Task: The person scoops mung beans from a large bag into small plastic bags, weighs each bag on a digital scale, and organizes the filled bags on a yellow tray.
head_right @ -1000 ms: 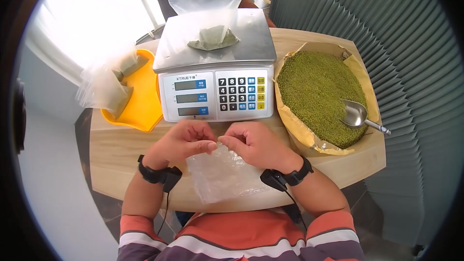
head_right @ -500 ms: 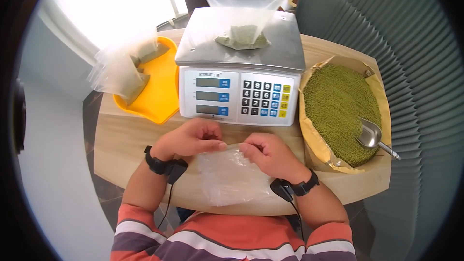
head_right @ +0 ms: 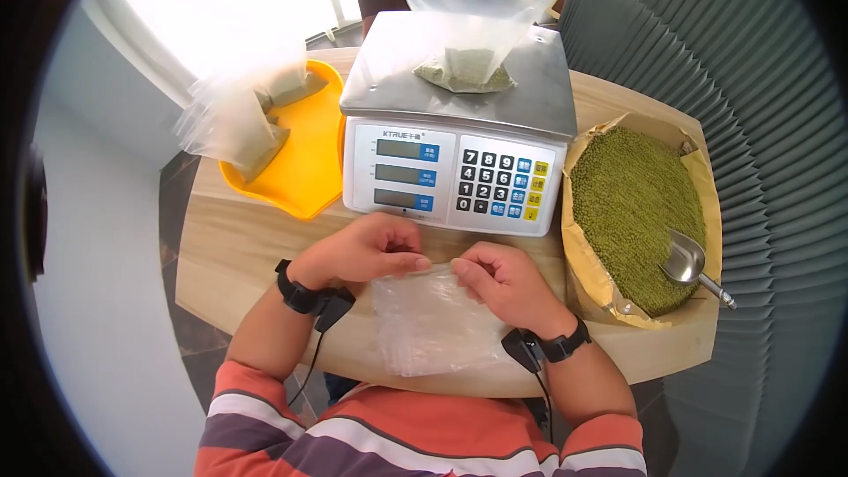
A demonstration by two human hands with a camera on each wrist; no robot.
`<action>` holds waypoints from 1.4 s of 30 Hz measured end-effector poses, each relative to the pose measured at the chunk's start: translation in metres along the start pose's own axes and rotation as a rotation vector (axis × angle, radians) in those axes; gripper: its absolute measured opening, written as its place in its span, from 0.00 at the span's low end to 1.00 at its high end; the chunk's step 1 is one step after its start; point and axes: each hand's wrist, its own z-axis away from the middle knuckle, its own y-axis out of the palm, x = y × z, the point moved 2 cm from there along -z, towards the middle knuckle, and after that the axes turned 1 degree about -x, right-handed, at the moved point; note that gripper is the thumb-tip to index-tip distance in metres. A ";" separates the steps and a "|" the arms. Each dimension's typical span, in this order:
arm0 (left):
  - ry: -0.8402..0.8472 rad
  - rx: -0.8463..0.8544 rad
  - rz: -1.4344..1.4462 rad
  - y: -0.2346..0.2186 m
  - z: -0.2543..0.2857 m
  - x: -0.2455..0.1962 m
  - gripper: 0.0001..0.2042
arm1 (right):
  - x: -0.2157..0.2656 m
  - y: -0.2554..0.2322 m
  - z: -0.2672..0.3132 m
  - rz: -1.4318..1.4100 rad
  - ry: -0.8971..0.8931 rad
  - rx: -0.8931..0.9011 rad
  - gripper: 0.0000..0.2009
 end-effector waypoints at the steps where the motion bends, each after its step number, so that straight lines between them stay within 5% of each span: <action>1: 0.003 0.009 0.001 0.001 0.000 0.000 0.12 | -0.001 0.000 0.000 -0.019 0.006 0.003 0.12; 22: -0.109 -0.047 0.039 0.008 0.001 0.004 0.12 | 0.000 -0.001 -0.002 -0.035 -0.028 0.023 0.12; 42: -0.085 -0.035 -0.415 0.016 0.017 -0.050 0.12 | -0.002 -0.001 -0.003 -0.038 -0.056 0.015 0.12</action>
